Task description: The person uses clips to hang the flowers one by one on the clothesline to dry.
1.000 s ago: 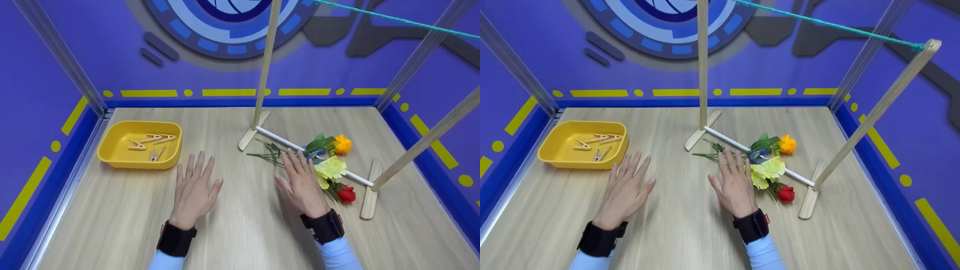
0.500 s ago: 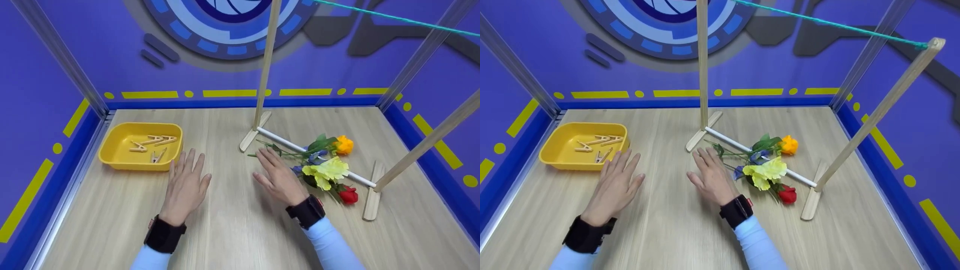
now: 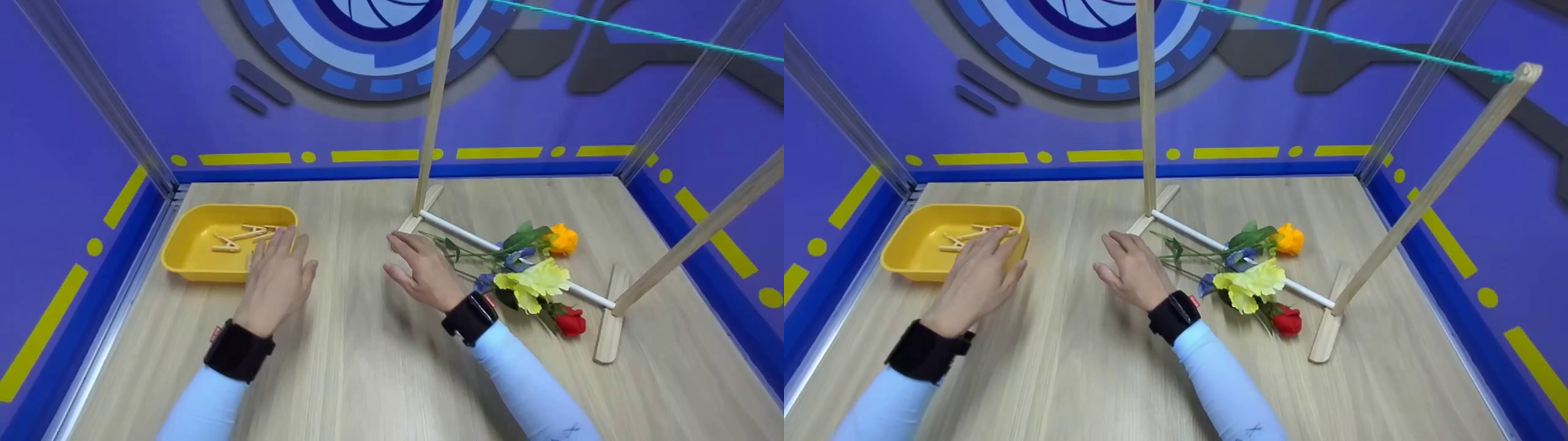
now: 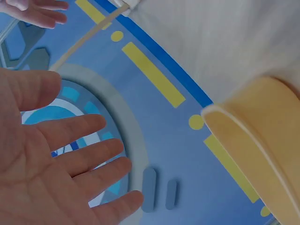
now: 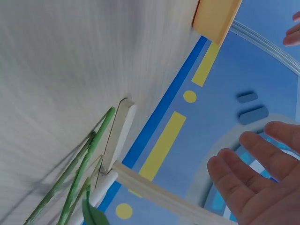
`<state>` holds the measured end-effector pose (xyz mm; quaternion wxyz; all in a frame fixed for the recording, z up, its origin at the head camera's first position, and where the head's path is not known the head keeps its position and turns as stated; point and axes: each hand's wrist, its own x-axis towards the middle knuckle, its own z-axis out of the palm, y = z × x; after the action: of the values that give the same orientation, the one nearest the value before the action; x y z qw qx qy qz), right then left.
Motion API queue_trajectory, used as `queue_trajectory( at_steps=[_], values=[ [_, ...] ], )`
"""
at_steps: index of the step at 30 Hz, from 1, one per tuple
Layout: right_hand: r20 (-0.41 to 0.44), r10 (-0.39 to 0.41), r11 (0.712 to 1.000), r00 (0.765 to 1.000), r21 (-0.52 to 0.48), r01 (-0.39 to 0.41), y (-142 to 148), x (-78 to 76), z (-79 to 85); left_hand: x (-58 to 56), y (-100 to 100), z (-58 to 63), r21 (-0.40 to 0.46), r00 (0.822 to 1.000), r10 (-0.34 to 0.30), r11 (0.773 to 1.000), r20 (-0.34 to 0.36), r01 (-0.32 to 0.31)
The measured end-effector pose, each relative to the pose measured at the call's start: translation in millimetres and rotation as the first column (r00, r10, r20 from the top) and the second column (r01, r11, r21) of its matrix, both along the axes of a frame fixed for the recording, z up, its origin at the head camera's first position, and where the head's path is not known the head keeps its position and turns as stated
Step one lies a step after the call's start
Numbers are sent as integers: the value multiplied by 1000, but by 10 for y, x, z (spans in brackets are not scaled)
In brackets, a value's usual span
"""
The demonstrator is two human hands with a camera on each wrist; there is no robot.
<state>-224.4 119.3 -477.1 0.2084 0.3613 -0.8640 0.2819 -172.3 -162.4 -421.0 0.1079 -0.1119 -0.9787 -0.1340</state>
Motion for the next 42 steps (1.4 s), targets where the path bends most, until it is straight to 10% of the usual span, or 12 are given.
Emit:
queue_trajectory(
  at_steps=[12, 27, 42],
  values=[
    [1, 0, 1000, 1000, -2, 0, -248, -162, 83, -271, -323, 282, -37, 996, 47, 998, 73, -45],
    [165, 3, 999, 986, -37, 3, -573, -280, 24, -687, -589, 90, -166, 951, 159, 979, 264, -118],
    [258, 18, 997, 966, -82, 3, -754, -268, -17, -868, -677, -124, -260, 817, 262, 955, 514, -143]
  ],
)
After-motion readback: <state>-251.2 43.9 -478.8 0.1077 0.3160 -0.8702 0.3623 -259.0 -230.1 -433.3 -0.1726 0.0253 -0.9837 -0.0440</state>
